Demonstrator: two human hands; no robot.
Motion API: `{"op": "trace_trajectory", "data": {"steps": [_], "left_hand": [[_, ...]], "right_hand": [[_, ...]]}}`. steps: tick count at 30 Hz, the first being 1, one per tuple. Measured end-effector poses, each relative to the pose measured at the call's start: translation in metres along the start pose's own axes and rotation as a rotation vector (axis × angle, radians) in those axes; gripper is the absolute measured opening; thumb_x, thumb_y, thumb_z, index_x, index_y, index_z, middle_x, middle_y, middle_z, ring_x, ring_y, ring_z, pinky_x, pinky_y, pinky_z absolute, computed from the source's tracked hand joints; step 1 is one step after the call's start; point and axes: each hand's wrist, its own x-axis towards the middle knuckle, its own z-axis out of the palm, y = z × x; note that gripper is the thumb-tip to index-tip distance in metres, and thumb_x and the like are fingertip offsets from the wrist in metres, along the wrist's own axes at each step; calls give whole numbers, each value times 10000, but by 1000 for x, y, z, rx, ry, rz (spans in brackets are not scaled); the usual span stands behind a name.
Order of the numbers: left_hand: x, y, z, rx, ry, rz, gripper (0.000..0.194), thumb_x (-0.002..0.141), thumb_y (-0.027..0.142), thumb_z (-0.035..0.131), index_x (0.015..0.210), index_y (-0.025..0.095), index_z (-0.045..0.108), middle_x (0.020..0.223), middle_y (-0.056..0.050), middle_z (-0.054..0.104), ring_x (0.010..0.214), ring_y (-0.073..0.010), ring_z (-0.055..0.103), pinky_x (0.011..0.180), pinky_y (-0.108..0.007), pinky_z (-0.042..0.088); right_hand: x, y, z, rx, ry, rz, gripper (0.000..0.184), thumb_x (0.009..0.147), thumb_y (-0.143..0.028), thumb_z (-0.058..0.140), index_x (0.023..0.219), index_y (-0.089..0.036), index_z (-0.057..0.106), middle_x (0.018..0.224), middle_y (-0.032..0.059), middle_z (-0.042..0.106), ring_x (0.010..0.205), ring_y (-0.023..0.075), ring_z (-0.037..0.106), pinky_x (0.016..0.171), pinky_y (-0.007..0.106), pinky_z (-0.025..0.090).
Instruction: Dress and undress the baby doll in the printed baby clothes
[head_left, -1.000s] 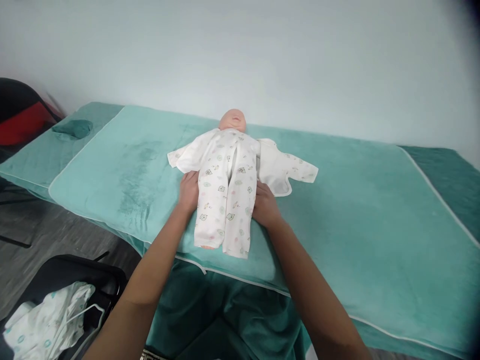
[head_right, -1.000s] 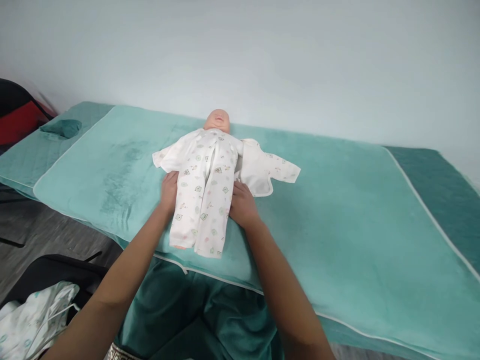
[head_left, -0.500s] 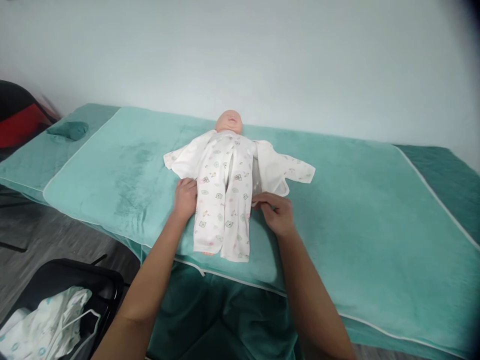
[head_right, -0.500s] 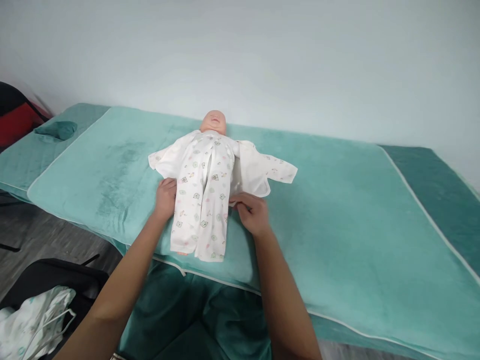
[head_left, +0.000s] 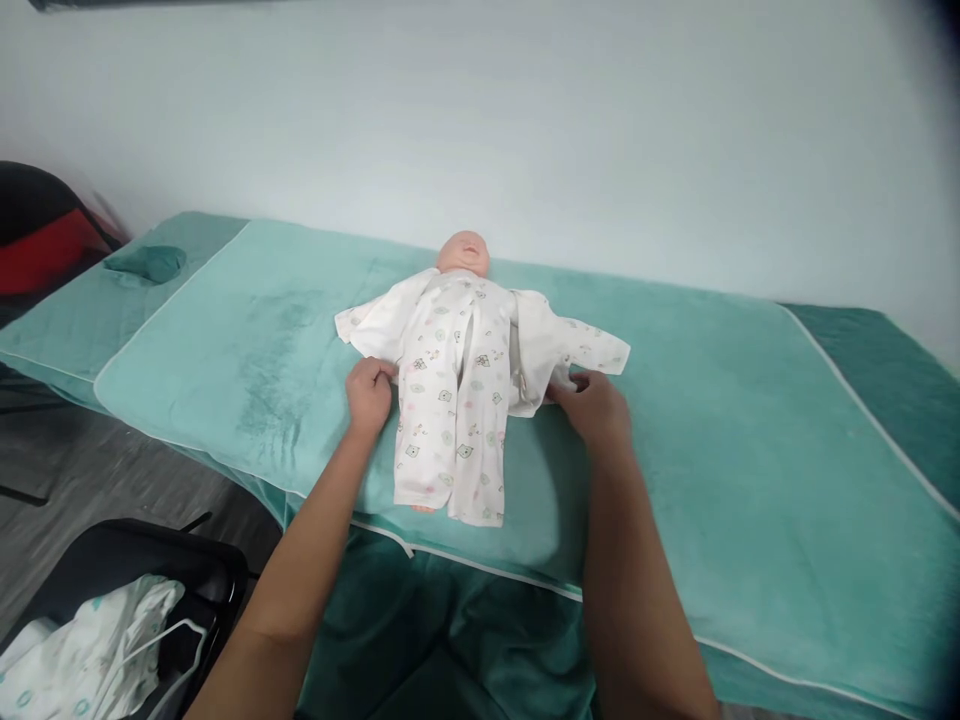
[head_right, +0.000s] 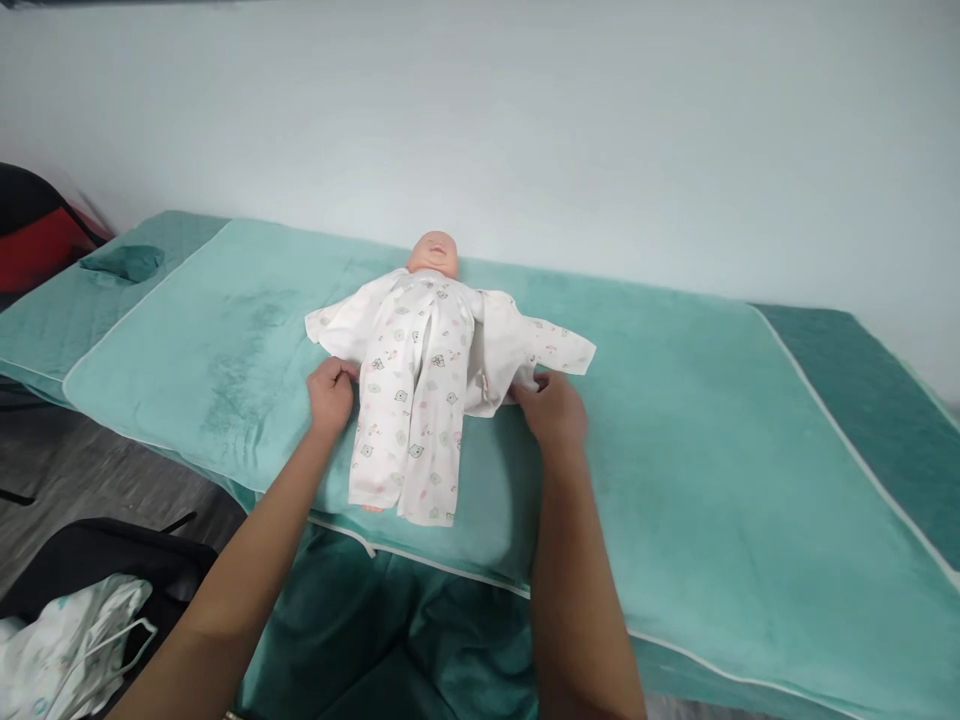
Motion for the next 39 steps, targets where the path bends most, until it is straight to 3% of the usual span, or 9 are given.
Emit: {"op": "trace_trajectory", "data": {"steps": [3,9,12,16,18,20,24,29,39], "left_hand": [[0,-2,1,-15,5,-27,269,732,62,418,675,207,637,719,-16,672,755,-182,631,751,-313,500],[0,-5,4,-5,-13,-40,277,733,48,418,689,209,639,736,-12,682,755,-179,631,750,-306,497],[1,-5,4,-5,-20,-57,287,734,37,419,690,214,641,739,-7,684,759,-179,633,753,-301,496],[1,-4,4,-6,-19,-56,296,732,26,426,692,217,649,744,-6,689,771,-185,635,765,-307,494],[1,-5,4,-12,-21,-53,298,734,22,428,689,217,649,739,-6,687,771,-186,635,766,-309,492],[1,-5,5,-20,-21,-51,296,734,21,429,679,218,643,729,-6,682,766,-186,633,763,-310,488],[2,-6,5,-38,-13,-29,284,733,29,429,668,217,631,722,-7,676,765,-187,630,760,-310,481],[1,-6,5,-44,-4,-29,276,738,37,429,670,215,629,727,-9,677,775,-187,634,771,-311,485],[2,-6,5,9,94,41,265,777,27,445,762,223,623,807,-40,663,877,-220,624,828,-347,506]], "right_hand": [[10,-7,-7,182,-97,-44,273,676,-433,716,808,-196,687,753,42,663,731,230,579,715,369,455],[9,-75,-24,997,-270,-257,207,760,-405,654,865,-254,560,890,27,680,822,243,646,724,377,536],[3,-119,-32,911,-391,-505,179,778,-326,691,849,-263,539,1091,19,717,1025,276,678,880,435,556],[-16,-144,-33,450,-561,-799,138,818,-233,656,827,-254,520,1437,35,633,1367,336,553,1077,536,479],[-30,-137,-27,310,-451,-885,101,847,-190,605,895,-261,550,1504,49,580,1424,329,504,1107,540,462],[-44,-121,-17,243,-207,-913,205,864,-167,584,1042,-268,591,1517,86,550,1441,326,474,1132,542,445],[-67,-85,3,171,179,-733,242,924,-249,605,1166,-235,598,1233,148,642,1185,339,601,974,525,527],[-82,-61,16,218,179,-724,96,1002,-266,522,1001,-232,612,942,70,634,837,232,612,755,389,523],[-92,-40,10,328,84,-673,148,991,-315,572,877,-236,624,871,30,645,811,205,605,751,358,470]]}}
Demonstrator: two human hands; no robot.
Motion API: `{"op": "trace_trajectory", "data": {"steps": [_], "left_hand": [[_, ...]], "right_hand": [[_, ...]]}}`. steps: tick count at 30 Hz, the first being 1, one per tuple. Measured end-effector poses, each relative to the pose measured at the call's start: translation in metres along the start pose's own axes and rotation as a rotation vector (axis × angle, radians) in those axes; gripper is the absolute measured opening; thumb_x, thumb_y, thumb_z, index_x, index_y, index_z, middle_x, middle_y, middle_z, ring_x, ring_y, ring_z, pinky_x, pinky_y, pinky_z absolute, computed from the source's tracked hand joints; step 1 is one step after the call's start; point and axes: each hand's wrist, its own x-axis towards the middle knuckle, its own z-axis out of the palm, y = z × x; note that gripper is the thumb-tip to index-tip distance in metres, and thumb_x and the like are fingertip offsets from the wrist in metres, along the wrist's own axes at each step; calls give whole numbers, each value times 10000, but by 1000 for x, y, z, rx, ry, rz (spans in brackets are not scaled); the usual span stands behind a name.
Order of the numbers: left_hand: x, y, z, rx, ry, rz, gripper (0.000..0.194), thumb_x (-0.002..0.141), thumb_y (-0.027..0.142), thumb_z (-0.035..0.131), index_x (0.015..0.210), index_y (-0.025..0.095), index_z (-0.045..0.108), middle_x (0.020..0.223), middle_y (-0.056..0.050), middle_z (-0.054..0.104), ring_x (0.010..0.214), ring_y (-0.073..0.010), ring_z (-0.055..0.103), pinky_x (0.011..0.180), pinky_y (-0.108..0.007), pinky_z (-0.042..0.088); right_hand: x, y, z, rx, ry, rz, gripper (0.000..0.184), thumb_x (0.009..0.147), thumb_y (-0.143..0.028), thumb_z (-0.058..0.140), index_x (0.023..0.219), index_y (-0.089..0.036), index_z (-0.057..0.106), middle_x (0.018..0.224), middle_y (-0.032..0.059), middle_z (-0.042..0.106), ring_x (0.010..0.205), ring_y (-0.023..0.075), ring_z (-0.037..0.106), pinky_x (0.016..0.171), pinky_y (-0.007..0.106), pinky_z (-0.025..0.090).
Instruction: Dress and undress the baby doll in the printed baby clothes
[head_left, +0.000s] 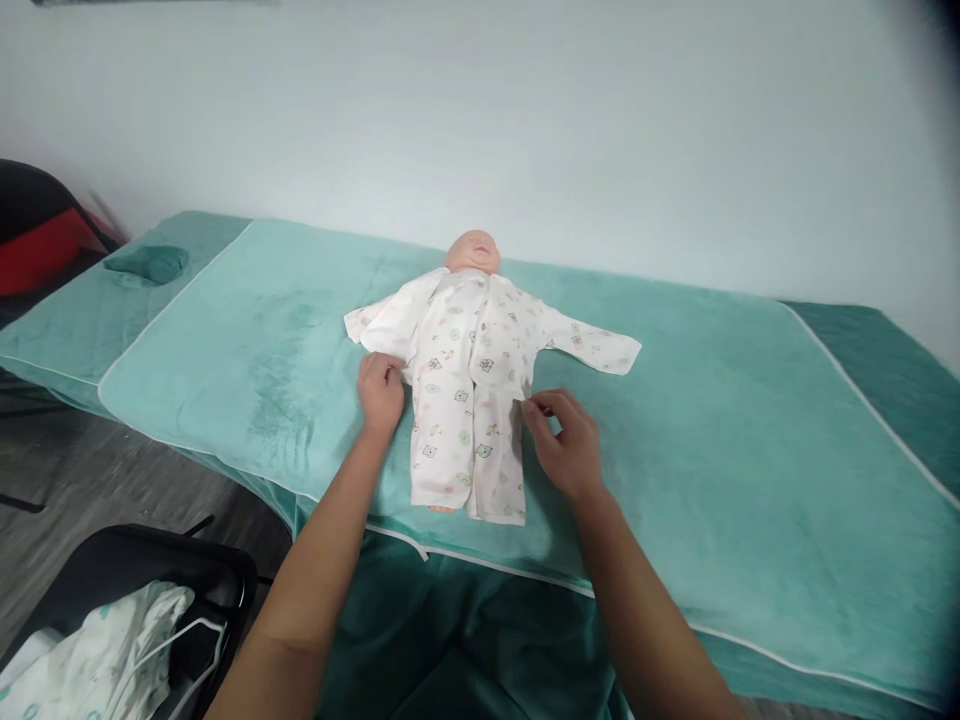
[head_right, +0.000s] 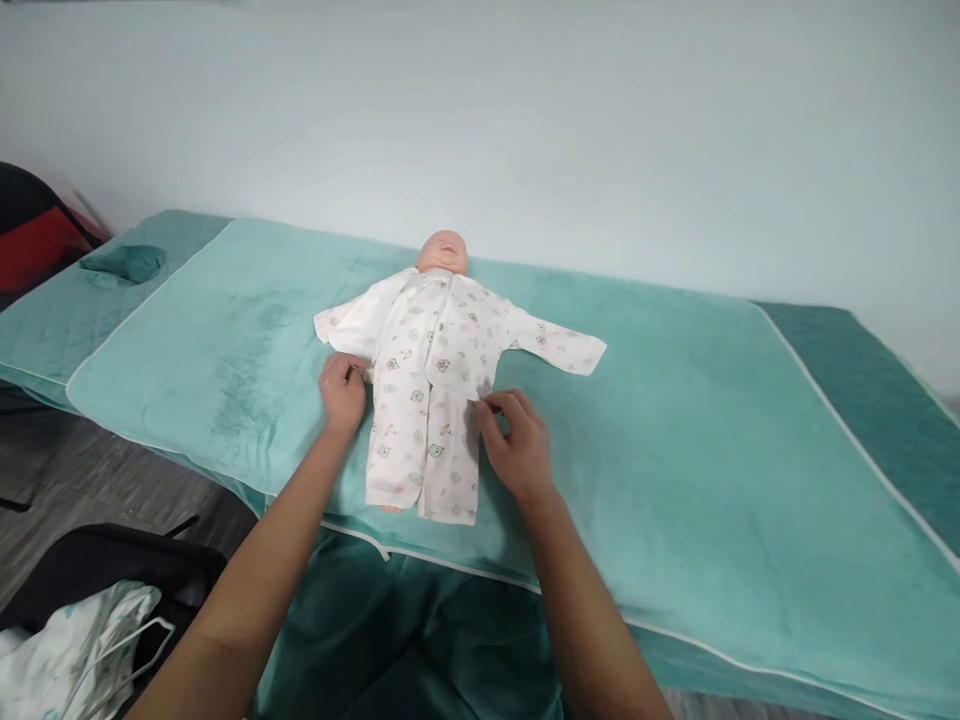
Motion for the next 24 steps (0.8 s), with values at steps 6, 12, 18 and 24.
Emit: {"op": "trace_trajectory", "data": {"steps": [6,12,18,24], "left_hand": [[1,1,3,155,106,3,209,947,216,534,1135,175,613,1219,-143,636,1215,-271,563,1085,-432,468],[5,5,7,207,166,-157,306,942,247,578,1232,150,574,1396,-191,581,1385,-296,508,1212,-463,386],[25,14,21,154,253,-465,550,882,288,689,1383,189,484,1457,-202,564,1418,-350,521,1218,-574,358],[55,8,17,-353,457,-740,640,746,93,713,1324,226,473,1432,-149,557,1120,-196,678,1009,-373,565]], "right_hand": [[86,-16,13,179,193,164,126,933,-313,570,839,-241,612,855,9,650,819,196,607,734,333,456],[165,-3,67,111,121,281,101,878,-299,565,802,-233,578,766,-11,617,747,187,552,762,355,418],[151,4,81,319,128,313,124,830,-337,595,870,-225,628,786,-16,634,750,169,569,775,325,451],[154,14,78,437,100,339,202,787,-377,647,912,-219,661,814,-4,658,757,171,591,774,326,477]]}}
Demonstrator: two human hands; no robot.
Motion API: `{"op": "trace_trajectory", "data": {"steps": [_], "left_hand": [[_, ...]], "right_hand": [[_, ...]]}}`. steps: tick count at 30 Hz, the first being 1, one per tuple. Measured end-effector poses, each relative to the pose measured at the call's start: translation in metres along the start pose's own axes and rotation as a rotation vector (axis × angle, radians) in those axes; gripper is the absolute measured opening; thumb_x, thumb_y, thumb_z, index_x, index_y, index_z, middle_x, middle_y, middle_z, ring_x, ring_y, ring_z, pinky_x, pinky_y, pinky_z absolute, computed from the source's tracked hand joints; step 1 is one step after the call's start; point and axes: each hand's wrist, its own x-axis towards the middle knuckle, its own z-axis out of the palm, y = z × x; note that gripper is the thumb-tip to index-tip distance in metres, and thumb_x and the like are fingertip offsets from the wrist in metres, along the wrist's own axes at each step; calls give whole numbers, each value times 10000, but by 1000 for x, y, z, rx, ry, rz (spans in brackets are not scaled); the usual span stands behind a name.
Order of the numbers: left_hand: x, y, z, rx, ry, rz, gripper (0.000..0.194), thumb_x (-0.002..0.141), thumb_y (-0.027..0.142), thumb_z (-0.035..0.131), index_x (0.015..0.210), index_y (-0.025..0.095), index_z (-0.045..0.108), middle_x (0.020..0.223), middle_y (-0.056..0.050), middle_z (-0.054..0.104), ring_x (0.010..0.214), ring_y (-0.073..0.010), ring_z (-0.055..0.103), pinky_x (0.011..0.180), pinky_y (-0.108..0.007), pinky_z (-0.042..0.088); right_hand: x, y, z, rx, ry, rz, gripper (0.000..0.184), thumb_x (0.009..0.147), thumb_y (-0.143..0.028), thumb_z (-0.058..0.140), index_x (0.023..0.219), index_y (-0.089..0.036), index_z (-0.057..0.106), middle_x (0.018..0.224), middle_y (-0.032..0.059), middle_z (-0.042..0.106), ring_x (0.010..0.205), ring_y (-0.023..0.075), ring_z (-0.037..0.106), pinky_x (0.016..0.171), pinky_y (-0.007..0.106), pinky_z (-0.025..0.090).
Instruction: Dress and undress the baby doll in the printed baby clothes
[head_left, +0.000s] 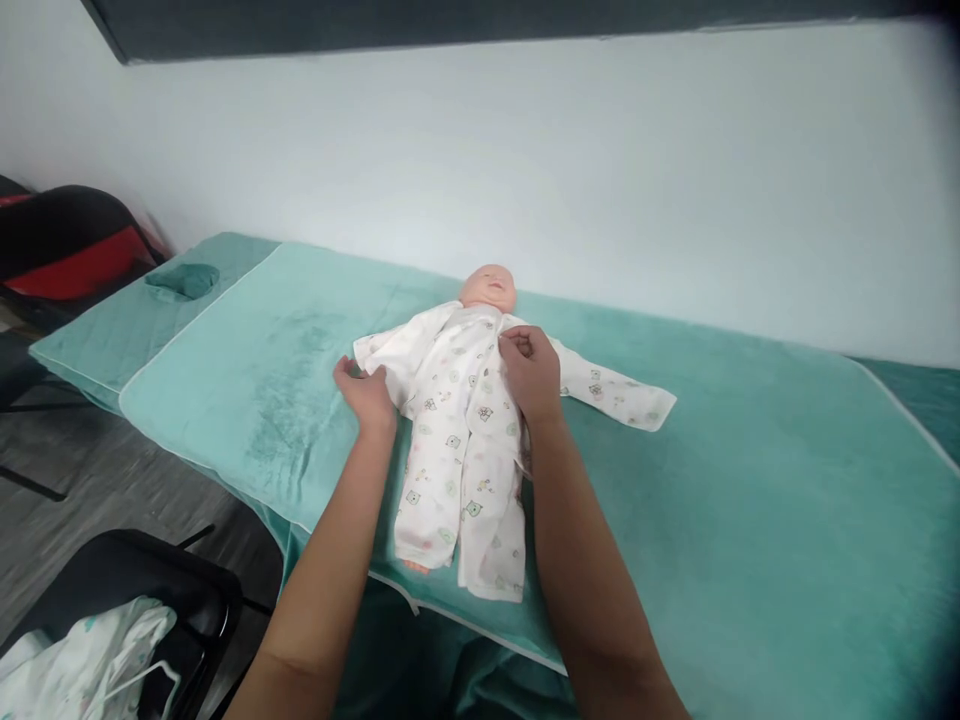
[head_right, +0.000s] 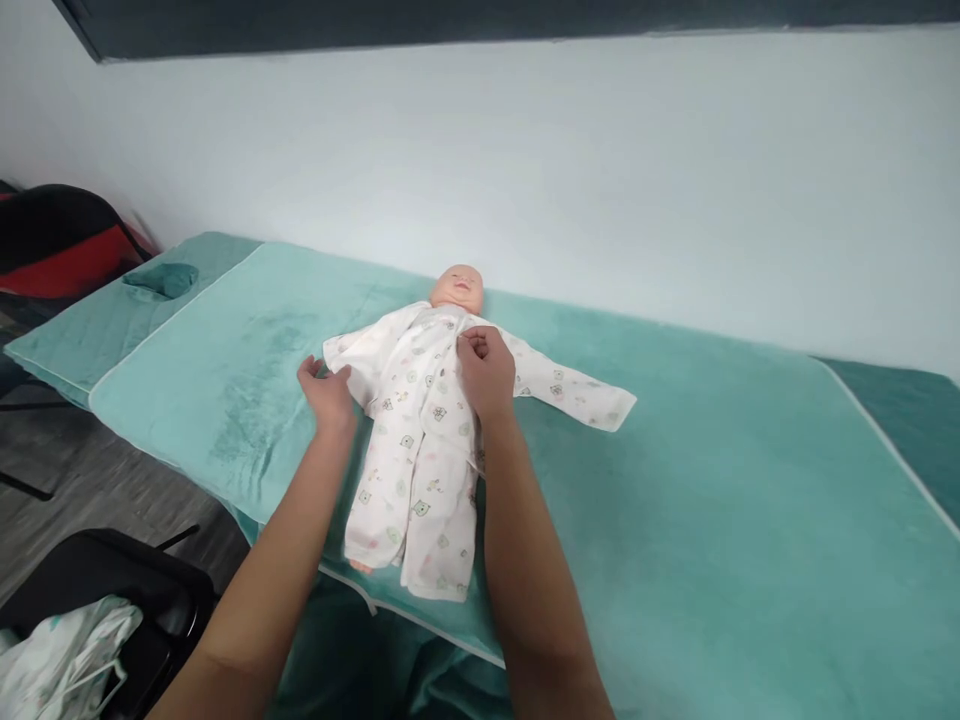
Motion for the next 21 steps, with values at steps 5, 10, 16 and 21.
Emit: {"op": "trace_trajectory", "data": {"steps": [5,10,16,21], "left_hand": [[-7,35,-7,-294,-491,-222,281,789,136,648,1064,179,617,1104,-100,721,1035,-213,729,916,-345,605],[-69,73,-17,-126,-741,174,222,825,264,720,1045,237,719,991,-29,755,904,-187,712,859,-348,600],[-126,49,-28,193,-1203,525,167,965,262,587,933,258,751,928,-37,785,835,-194,723,782,-355,587],[-118,37,-45,277,-831,888,263,980,178,526,1122,293,716,1158,-89,741,1122,-258,680,979,-463,543]], "right_hand": [[0,1,0,37,11,31,193,768,-370,655,888,-220,673,820,1,669,767,177,594,762,326,481],[-1,-4,-4,47,5,8,221,798,-409,639,877,-205,671,821,5,656,788,169,579,777,315,470],[-1,-14,-8,-73,-135,-79,286,889,-497,605,947,-224,664,864,0,664,760,165,550,760,316,448],[0,-17,-7,-114,-123,-46,273,887,-497,626,960,-235,639,894,1,672,742,161,554,736,312,452]]}}
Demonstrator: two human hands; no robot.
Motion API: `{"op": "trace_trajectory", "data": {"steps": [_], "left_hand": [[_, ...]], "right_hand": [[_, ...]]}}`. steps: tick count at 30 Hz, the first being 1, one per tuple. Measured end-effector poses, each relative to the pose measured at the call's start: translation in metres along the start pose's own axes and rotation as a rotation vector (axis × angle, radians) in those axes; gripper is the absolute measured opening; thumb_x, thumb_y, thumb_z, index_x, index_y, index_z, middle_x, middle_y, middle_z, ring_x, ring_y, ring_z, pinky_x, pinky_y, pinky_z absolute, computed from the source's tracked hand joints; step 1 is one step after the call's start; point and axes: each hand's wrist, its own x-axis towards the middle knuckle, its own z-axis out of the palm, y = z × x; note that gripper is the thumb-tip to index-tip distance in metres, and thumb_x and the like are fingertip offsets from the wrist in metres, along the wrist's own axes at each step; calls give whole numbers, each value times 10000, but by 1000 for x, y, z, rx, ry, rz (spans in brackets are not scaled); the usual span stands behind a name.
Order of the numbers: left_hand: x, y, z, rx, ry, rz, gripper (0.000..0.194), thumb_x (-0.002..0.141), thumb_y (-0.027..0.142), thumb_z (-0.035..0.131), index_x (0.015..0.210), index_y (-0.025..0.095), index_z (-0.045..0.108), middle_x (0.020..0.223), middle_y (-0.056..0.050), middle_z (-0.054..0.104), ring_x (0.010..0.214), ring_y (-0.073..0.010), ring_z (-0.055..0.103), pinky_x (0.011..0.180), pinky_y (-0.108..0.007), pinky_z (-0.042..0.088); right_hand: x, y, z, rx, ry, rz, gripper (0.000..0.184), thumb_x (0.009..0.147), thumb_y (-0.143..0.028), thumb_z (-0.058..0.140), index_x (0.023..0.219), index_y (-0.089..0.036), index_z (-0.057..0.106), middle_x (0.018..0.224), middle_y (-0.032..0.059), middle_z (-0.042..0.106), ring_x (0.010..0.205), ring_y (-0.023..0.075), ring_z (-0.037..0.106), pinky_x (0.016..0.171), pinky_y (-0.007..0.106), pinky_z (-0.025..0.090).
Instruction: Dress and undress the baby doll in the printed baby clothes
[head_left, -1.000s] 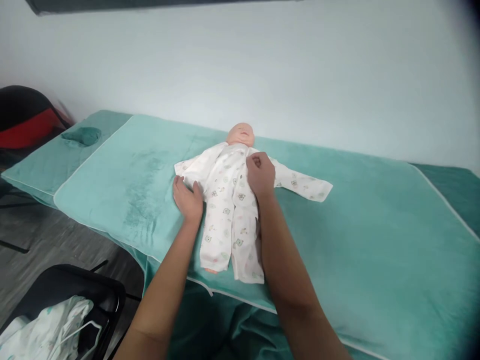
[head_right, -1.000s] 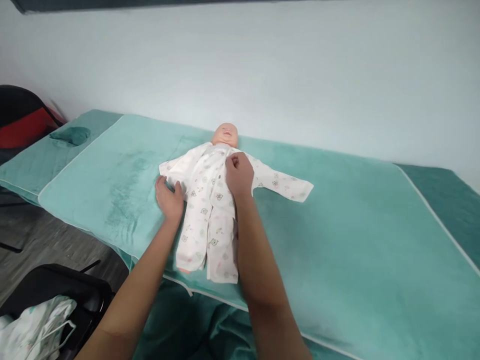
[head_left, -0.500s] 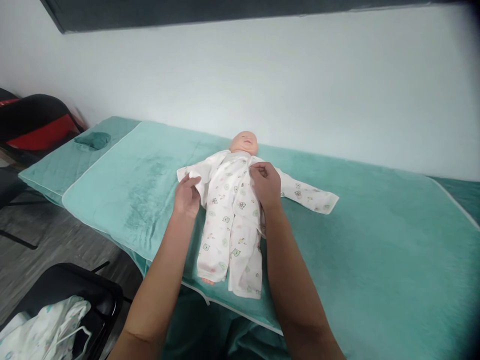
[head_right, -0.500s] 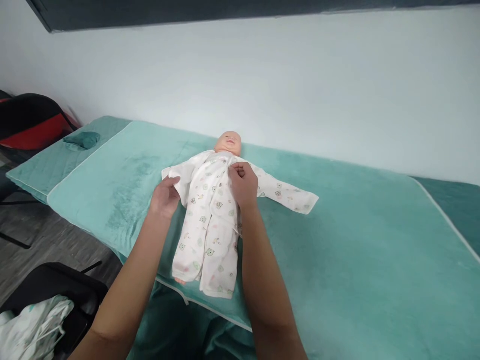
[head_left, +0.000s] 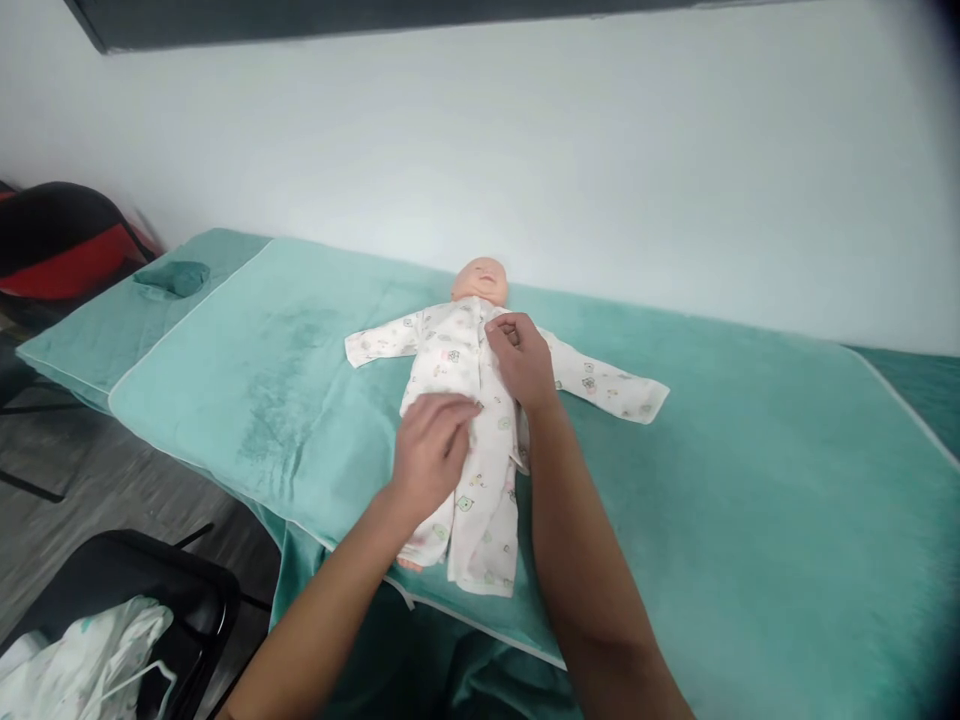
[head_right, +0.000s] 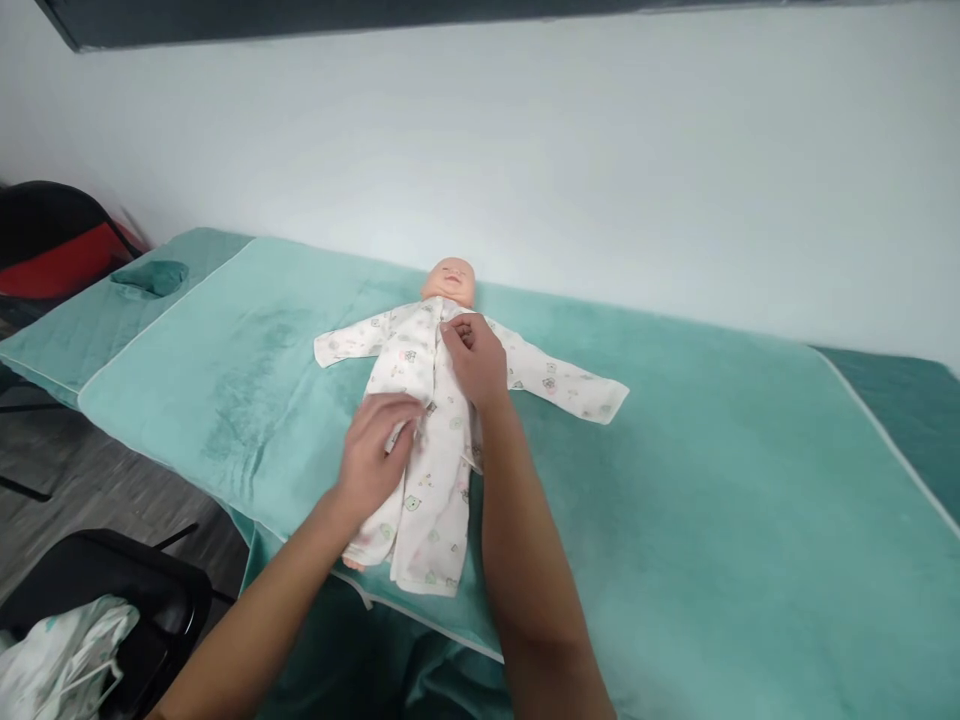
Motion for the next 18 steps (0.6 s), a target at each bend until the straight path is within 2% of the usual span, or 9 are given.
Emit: {"op": "trace_trajectory", "data": {"steps": [3,5,9,13,16,18], "left_hand": [[1,-15,-8,257,82,-71,302,935,175,597,1214,252,685,1257,-139,672,1165,-313,620,987,-508,508],[1,-24,-10,319,68,-95,225,961,210,591,1158,243,694,1169,-129,676,1087,-297,623,925,-475,514],[-4,-31,-11,284,7,-26,165,1024,231,509,1038,248,673,1021,-89,703,959,-256,630,855,-435,501],[-2,-34,-20,202,-153,38,144,1013,222,517,970,251,651,957,-66,711,902,-235,635,828,-419,496],[22,-40,-27,56,-215,-17,177,1007,239,515,910,252,663,878,-39,702,806,-193,631,769,-359,509],[53,-47,-25,-2,-143,-109,198,1005,273,520,902,248,686,866,-31,706,764,-172,626,730,-321,509]], "right_hand": [[10,3,0,-67,15,79,265,886,-508,629,924,-247,597,890,4,667,737,178,574,696,322,451],[21,5,0,-162,9,90,293,878,-534,639,850,-250,573,833,16,666,728,203,575,689,342,441],[47,4,0,-324,-40,69,325,826,-473,700,671,-268,502,633,30,598,627,215,486,643,353,391],[57,-2,-5,-408,-146,65,336,835,-321,645,582,-267,431,561,16,530,572,195,427,614,353,353],[54,-3,-6,-337,-91,-36,284,852,-285,593,614,-258,440,592,4,531,589,184,429,617,349,359],[52,-3,-5,-267,1,-111,250,878,-294,559,654,-253,457,663,10,563,640,188,466,645,349,390]]}}
